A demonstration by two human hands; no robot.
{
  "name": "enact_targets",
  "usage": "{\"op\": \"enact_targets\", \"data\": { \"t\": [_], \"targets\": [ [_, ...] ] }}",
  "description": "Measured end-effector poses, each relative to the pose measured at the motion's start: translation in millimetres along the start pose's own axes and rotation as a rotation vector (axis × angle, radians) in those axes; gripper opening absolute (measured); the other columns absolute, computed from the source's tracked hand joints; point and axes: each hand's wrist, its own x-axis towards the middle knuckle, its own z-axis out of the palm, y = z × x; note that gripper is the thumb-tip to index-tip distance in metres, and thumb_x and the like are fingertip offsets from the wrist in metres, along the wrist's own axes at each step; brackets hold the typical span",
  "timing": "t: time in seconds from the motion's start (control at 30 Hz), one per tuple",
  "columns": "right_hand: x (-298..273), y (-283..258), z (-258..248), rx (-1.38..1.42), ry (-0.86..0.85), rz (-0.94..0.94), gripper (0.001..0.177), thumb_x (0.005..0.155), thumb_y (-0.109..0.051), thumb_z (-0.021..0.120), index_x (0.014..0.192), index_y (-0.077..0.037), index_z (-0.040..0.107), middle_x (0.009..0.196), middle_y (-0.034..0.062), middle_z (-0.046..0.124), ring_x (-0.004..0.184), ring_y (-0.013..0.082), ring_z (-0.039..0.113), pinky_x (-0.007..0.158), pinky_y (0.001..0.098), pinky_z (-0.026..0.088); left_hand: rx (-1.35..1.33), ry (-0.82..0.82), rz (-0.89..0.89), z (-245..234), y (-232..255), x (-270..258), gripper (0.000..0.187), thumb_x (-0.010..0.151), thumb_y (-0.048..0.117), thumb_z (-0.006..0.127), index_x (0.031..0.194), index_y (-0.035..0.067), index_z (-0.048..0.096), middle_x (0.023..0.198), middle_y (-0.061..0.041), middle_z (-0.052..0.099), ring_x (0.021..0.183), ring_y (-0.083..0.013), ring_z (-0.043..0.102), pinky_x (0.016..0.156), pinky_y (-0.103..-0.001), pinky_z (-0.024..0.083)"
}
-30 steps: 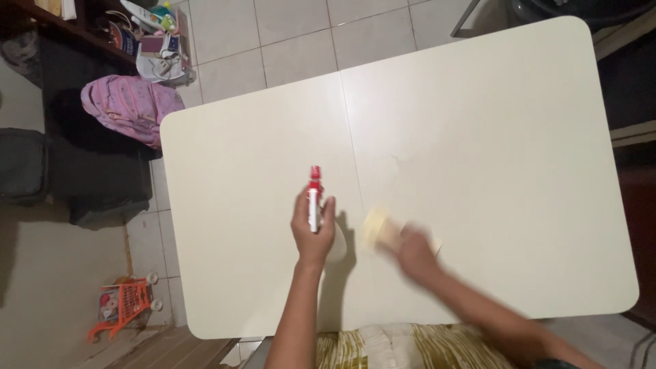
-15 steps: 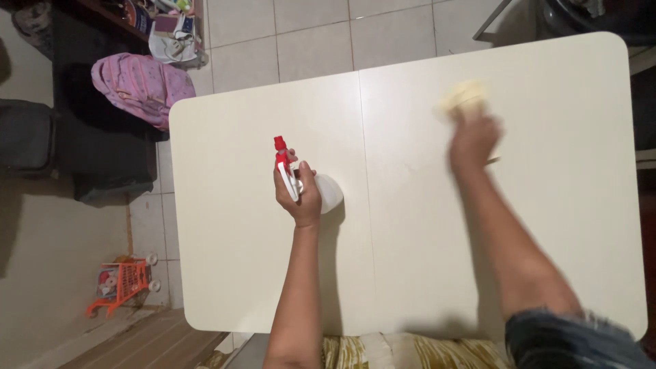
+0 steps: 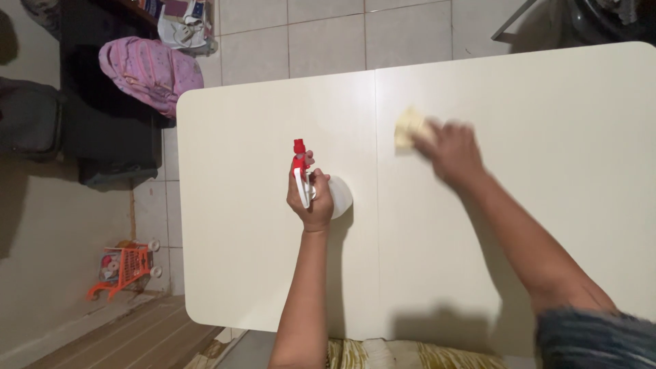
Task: Cleaning a white table using a spray bottle and a cloth.
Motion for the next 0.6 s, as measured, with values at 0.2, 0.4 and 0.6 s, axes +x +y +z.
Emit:
{"op": "enact_targets", "data": {
  "t": [0.2,0.4,0.6],
  "targets": [
    [25.3,-49.3,48.8,0.398,0.086,0.59,0.057,0.103,-0.04,0.068,0.135,0.005,0.058,0.112,0.0297,0.058,0.101,0.0414,0.053,0.088,0.0505,0.041,-0.071,0.002,-0.018,0.9,-0.5,-1.4,0.041,0.095,-0.008,0.057,0.136,-0.005,0.058,0.129,-0.019,0.069,0.102,-0.0212,0.071,0.069,-0.03,0.066],
    [-154.4,-162.4,20.7,0.288,-0.016,-0.273,0.039,0.086,-0.016,0.06,0.122,-0.031,0.066,0.131,0.0178,0.068,0.101,0.0389,0.062,0.086,0.0508,0.05,0.019,0.023,-0.012,3.2,2.0,-1.8,0.046,0.091,-0.007,0.06,0.137,-0.005,0.056,0.126,-0.019,0.071,0.102,-0.0221,0.074,0.07,-0.03,0.069],
    [-68.3,-80.6,25.0,0.161,-0.196,-0.448,0.047,0.084,-0.02,0.063,0.131,-0.03,0.066,0.124,0.0187,0.07,0.076,0.0318,0.064,0.062,0.0485,0.046,0.065,-0.017,0.009,-0.3,5.2,-6.9,0.042,0.092,-0.005,0.06,0.134,-0.004,0.057,0.122,-0.017,0.073,0.09,-0.0192,0.076,0.069,-0.029,0.064]
  ]
}}
